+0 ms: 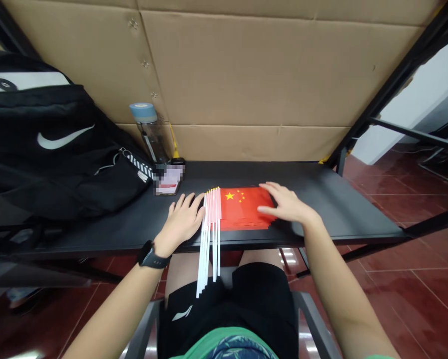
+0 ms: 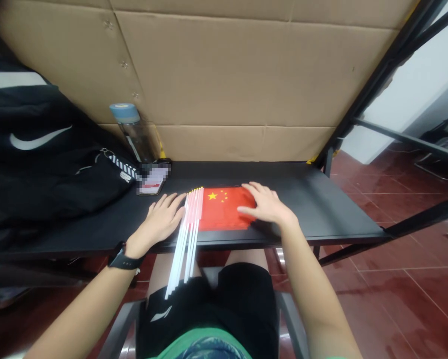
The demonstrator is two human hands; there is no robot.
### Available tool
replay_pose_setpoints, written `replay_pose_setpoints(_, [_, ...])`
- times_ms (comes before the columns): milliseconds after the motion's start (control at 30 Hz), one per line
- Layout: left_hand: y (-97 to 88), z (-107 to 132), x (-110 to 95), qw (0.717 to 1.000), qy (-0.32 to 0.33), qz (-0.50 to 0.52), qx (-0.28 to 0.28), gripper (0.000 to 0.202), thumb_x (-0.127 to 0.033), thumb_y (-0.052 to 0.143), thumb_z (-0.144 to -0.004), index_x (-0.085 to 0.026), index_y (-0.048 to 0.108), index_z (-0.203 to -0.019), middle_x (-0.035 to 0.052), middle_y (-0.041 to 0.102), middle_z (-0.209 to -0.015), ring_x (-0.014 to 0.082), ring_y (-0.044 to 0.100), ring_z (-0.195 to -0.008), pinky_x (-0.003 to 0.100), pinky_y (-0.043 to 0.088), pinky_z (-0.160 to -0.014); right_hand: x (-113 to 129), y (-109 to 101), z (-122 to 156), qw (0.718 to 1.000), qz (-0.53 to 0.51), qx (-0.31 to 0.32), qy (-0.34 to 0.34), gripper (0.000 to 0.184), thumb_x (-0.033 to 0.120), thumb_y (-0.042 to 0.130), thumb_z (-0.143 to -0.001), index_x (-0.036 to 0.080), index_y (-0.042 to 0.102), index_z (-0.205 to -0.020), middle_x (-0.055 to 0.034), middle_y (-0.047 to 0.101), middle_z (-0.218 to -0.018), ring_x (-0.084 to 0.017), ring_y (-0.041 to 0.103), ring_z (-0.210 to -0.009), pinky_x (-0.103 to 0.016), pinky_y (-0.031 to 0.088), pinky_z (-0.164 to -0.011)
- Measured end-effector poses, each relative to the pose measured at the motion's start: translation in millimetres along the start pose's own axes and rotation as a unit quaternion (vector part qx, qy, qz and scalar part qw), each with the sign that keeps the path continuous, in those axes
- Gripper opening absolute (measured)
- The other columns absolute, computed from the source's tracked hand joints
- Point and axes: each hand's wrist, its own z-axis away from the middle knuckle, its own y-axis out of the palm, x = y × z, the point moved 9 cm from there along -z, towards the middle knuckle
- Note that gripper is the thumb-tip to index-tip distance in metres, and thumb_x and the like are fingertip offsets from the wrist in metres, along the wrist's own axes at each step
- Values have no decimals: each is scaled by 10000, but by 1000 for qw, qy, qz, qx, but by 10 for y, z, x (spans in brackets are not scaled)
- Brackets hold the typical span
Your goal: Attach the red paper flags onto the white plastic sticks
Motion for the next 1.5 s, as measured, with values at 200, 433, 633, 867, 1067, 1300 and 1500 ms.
replay_pose_setpoints(200, [62, 320, 207, 999, -25, -39, 25, 617, -541, 255, -1100, -370, 323, -1690, 13, 234, -1778, 388, 192, -1640, 672, 221, -1265, 100, 396, 573, 996, 82, 27, 36, 890, 847, 392, -946, 408, 238, -1705, -4, 129, -1798, -414, 129, -1649, -642, 165, -1307])
replay_pose_setpoints(433, [61, 311, 224, 998, -35, -48, 19, 615, -550, 283, -1090, -398, 323, -1685, -13, 229, -1773, 359, 205, -1642, 651, 234, -1275, 204, 381, 642, 994, 99, 4, 49, 878, 872, 326, -950, 402, 297, -1691, 24, 179, -1784, -392, 148, -1649, -618, 168, -1319])
replay_pose_setpoints(633, [70, 303, 232, 998, -32, -44, 20, 627, -575, 279, -1085, -396, 328, -1684, -9, 230, -1772, 365, 212, -1639, 656, 230, -1276, 201, 368, 649, 994, 103, 2, 48, 884, 877, 326, -947, 402, 294, -1692, 18, 181, -1782, -391, 155, -1648, -619, 172, -1319])
replay_pose_setpoints(867, [55, 312, 208, 998, -30, -41, 28, 627, -560, 261, -1087, -386, 325, -1686, -2, 224, -1777, 360, 198, -1643, 655, 221, -1275, 149, 421, 633, 993, 108, -5, 39, 863, 863, 326, -957, 405, 305, -1688, 13, 191, -1780, -399, 179, -1642, -637, 191, -1309])
replay_pose_setpoints(1067, [53, 356, 198, 998, -31, -38, 33, 630, -552, 261, -1086, -381, 316, -1690, -7, 211, -1780, 358, 191, -1645, 651, 209, -1279, 125, 434, 630, 993, 111, -3, 46, 863, 868, 313, -953, 414, 299, -1687, 31, 177, -1780, -392, 181, -1643, -626, 185, -1315])
replay_pose_setpoints(1300, [30, 270, 209, 999, -23, -30, 19, 614, -532, 300, -1085, -372, 359, -1675, 16, 266, -1770, 380, 216, -1634, 663, 223, -1264, 140, 415, 634, 992, 118, -7, 42, 852, 857, 322, -960, 410, 310, -1685, 33, 192, -1779, -388, 185, -1643, -628, 198, -1313])
replay_pose_setpoints(1500, [-600, 958, -398, 985, 69, -63, -144, 501, -482, 411, -1044, -376, 575, -1505, 35, 537, -1598, 407, 304, -1592, 693, 309, -1218, 121, 401, 653, 993, 114, -12, 40, 840, 837, 347, -966, 409, 304, -1687, 23, 216, -1776, -390, 205, -1639, -632, 203, -1310])
